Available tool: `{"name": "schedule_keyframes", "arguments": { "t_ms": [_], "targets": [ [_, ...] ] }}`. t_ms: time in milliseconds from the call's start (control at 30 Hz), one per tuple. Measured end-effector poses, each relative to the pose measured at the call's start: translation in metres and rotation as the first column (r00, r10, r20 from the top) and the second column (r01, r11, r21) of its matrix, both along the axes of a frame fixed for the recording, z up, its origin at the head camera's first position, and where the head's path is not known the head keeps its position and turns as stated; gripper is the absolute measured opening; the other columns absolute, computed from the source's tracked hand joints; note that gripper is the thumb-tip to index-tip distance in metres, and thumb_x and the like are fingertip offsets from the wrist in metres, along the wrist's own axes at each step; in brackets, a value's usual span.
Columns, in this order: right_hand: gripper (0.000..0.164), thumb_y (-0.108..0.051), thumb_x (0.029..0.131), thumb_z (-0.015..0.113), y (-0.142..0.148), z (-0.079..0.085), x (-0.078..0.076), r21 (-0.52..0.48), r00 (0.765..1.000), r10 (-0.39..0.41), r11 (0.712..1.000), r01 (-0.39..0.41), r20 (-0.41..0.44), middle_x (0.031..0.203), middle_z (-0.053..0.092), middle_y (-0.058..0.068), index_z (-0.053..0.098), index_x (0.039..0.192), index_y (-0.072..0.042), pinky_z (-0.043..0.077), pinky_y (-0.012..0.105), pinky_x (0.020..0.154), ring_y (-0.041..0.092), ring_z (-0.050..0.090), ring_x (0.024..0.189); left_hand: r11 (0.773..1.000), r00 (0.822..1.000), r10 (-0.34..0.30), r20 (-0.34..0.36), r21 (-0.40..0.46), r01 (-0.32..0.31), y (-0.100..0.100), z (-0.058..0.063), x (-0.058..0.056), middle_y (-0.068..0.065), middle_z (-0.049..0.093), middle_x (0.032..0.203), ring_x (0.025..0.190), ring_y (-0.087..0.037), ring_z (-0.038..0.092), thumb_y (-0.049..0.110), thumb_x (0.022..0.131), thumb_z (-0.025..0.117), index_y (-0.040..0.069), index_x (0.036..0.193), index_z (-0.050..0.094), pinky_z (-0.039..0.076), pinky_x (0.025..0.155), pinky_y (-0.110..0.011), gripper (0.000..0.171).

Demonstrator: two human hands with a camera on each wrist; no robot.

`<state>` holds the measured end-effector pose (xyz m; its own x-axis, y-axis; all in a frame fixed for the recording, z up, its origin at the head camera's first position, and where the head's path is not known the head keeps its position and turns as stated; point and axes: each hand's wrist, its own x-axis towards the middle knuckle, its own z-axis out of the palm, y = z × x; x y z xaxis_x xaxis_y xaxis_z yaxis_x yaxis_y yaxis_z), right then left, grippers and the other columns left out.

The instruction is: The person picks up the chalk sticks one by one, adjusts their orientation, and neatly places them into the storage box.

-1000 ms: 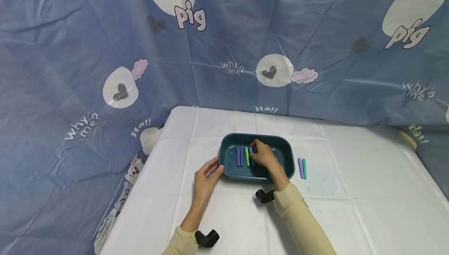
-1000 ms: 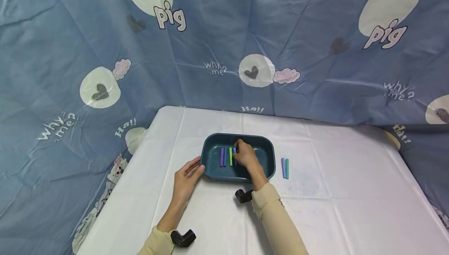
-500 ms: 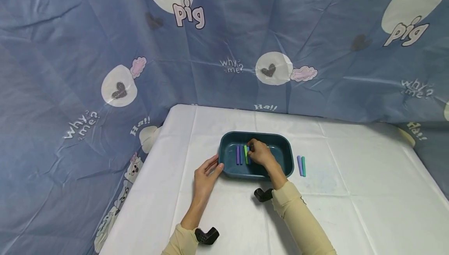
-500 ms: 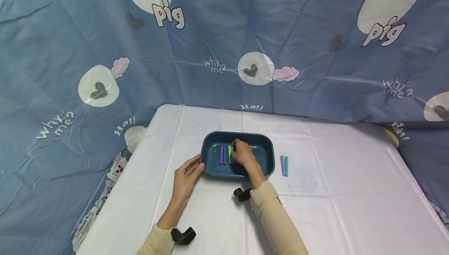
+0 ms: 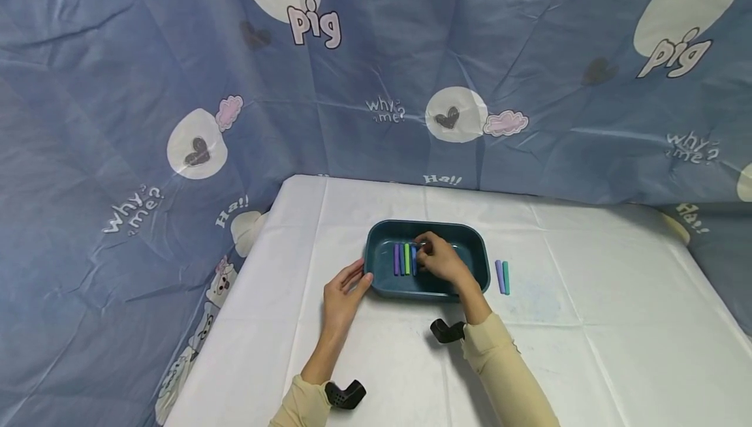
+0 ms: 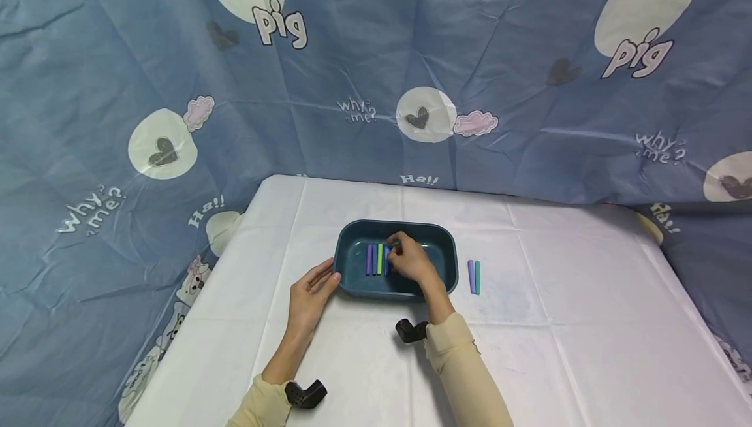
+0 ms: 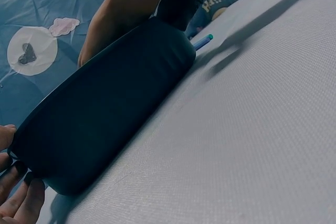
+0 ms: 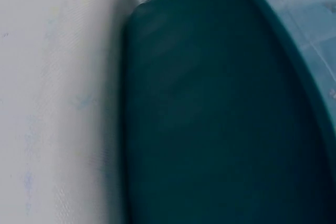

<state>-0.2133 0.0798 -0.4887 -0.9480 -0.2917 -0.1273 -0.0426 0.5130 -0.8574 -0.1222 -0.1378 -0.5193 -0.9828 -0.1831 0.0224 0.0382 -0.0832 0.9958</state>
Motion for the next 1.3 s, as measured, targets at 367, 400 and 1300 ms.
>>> {"name": "schedule_keyframes", "arguments": {
  "t_ms": [367, 400, 1300],
  "targets": [
    [0.035, -0.006, 0.095, 0.053, 0.016, 0.018, 0.003, -0.184, 0.999, -0.039, 0.982, 0.041, 0.016, 0.108, 0.060, 0.024, 0.048, 0.129, 0.002, 0.056, 0.046, 0.075, 0.033, 0.064, 0.091, 1.000, 1.000, -0.001, -0.009, 0.010, 0.001, 0.000, 0.003, -0.008, -0.012, 0.064, 0.123, 0.115, -0.024, 0.061, 0.021, 0.081, 0.075, 0.007, 0.122, 0.063, 0.051, 0.089, -0.016, 0.045],
    [0.037, -0.006, 0.095, 0.054, 0.018, 0.020, 0.004, -0.201, 0.999, -0.040, 0.979, 0.043, 0.021, 0.110, 0.059, 0.025, 0.047, 0.130, 0.002, 0.056, 0.049, 0.078, 0.036, 0.064, 0.094, 1.000, 1.000, -0.001, -0.006, 0.012, 0.001, 0.000, 0.003, -0.008, -0.012, 0.064, 0.123, 0.116, -0.024, 0.061, 0.021, 0.080, 0.076, 0.007, 0.122, 0.063, 0.051, 0.089, -0.016, 0.045],
    [0.050, -0.025, 0.094, 0.060, 0.089, 0.035, 0.026, -0.312, 0.984, -0.171, 0.934, 0.175, 0.040, 0.123, 0.054, 0.025, 0.045, 0.136, -0.003, 0.056, 0.040, 0.086, 0.032, 0.063, 0.107, 1.000, 0.999, 0.018, 0.032, -0.004, -0.018, 0.003, -0.003, 0.002, -0.012, 0.063, 0.124, 0.117, -0.023, 0.060, 0.022, 0.081, 0.075, 0.011, 0.122, 0.063, 0.049, 0.089, -0.013, 0.044]
  ]
}}
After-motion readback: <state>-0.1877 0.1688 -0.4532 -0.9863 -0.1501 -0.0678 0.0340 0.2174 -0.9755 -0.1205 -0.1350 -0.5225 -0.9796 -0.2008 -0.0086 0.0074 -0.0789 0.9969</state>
